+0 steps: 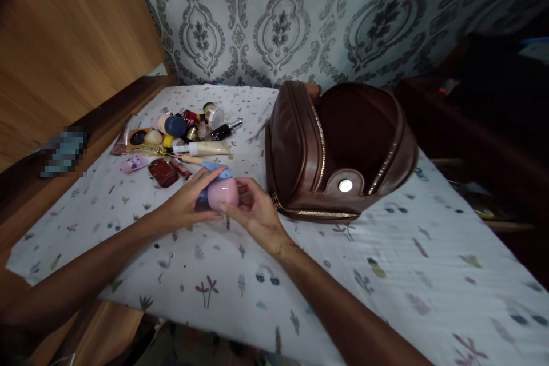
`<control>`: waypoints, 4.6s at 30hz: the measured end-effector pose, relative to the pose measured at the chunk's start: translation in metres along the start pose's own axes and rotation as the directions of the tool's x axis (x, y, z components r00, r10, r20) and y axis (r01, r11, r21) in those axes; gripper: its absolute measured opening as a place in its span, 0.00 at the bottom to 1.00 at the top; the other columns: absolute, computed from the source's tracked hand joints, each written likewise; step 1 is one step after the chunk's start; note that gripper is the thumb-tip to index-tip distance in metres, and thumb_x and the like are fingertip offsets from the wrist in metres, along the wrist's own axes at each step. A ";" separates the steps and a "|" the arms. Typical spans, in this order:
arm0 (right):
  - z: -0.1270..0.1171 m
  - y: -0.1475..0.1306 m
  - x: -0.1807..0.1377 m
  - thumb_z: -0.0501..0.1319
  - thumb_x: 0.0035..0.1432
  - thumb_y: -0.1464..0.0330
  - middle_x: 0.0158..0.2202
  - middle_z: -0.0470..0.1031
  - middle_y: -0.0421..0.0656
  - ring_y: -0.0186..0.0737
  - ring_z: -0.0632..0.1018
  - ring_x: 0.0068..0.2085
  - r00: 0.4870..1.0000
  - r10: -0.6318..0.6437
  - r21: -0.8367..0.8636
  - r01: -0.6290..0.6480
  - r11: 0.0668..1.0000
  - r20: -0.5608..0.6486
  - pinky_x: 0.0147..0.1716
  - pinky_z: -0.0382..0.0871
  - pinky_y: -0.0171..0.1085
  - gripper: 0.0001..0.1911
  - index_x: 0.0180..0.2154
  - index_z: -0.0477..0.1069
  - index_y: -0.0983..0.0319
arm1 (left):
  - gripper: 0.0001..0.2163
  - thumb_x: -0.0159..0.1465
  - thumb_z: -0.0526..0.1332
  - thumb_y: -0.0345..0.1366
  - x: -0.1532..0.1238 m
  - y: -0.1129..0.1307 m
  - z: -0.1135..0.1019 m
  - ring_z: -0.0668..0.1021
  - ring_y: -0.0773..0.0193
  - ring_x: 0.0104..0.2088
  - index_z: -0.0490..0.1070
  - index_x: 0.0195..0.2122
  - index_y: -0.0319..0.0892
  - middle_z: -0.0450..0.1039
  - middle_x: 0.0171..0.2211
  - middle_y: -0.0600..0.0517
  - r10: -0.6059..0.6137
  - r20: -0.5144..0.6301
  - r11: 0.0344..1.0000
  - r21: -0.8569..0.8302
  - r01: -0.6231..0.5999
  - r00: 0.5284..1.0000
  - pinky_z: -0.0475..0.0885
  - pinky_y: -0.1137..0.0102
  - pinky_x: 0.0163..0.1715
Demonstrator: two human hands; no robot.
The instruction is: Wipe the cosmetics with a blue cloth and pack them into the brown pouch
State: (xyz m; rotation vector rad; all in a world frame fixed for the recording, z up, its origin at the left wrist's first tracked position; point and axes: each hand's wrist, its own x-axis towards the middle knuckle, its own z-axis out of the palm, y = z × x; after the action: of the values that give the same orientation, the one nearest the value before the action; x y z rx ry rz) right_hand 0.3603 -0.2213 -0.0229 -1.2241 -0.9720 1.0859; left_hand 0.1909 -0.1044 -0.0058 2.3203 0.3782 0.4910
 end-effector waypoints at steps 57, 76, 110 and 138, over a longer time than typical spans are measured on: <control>-0.005 0.003 -0.002 0.68 0.53 0.52 0.35 0.75 0.43 0.37 0.72 0.29 0.982 -0.184 -0.475 0.147 0.868 -0.032 0.29 0.67 0.38 0.24 0.44 0.72 0.61 | 0.12 0.63 0.55 0.26 0.000 -0.002 -0.006 0.79 0.60 0.45 0.73 0.45 0.41 0.79 0.45 0.49 0.063 -0.225 0.998 0.015 -0.062 0.972 0.72 0.66 0.48; -0.012 0.015 0.000 0.68 0.55 0.63 0.45 0.72 0.46 0.36 0.73 0.32 0.986 -0.123 -0.323 0.152 0.934 0.108 0.34 0.75 0.40 0.36 0.64 0.61 0.57 | 0.09 0.70 0.54 0.33 -0.001 0.001 -0.007 0.78 0.58 0.49 0.74 0.46 0.43 0.78 0.44 0.46 0.254 -0.238 0.962 0.158 -0.221 0.937 0.71 0.61 0.51; -0.010 0.011 0.002 0.66 0.52 0.45 0.36 0.72 0.43 0.38 0.75 0.30 0.993 -0.071 -0.302 0.041 0.953 -0.089 0.25 0.71 0.37 0.28 0.42 0.65 0.60 | 0.07 0.69 0.59 0.34 0.000 0.009 -0.009 0.78 0.58 0.45 0.74 0.46 0.42 0.76 0.42 0.45 0.416 -0.150 0.903 0.181 -0.389 0.897 0.72 0.63 0.46; -0.004 -0.014 -0.001 0.68 0.52 0.51 0.32 0.75 0.40 0.34 0.73 0.28 0.967 0.238 0.549 -0.251 0.798 0.096 0.26 0.69 0.32 0.20 0.39 0.74 0.59 | 0.06 0.66 0.62 0.31 -0.005 0.008 -0.001 0.76 0.61 0.44 0.74 0.44 0.44 0.72 0.43 0.48 0.357 -0.347 0.929 0.229 -0.291 0.867 0.73 0.67 0.44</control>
State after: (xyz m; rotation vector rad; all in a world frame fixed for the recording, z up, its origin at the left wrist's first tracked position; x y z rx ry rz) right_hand 0.3657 -0.2234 -0.0094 -0.8589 -0.4519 1.4654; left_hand 0.1874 -0.1118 -0.0007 2.4596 0.2119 1.1326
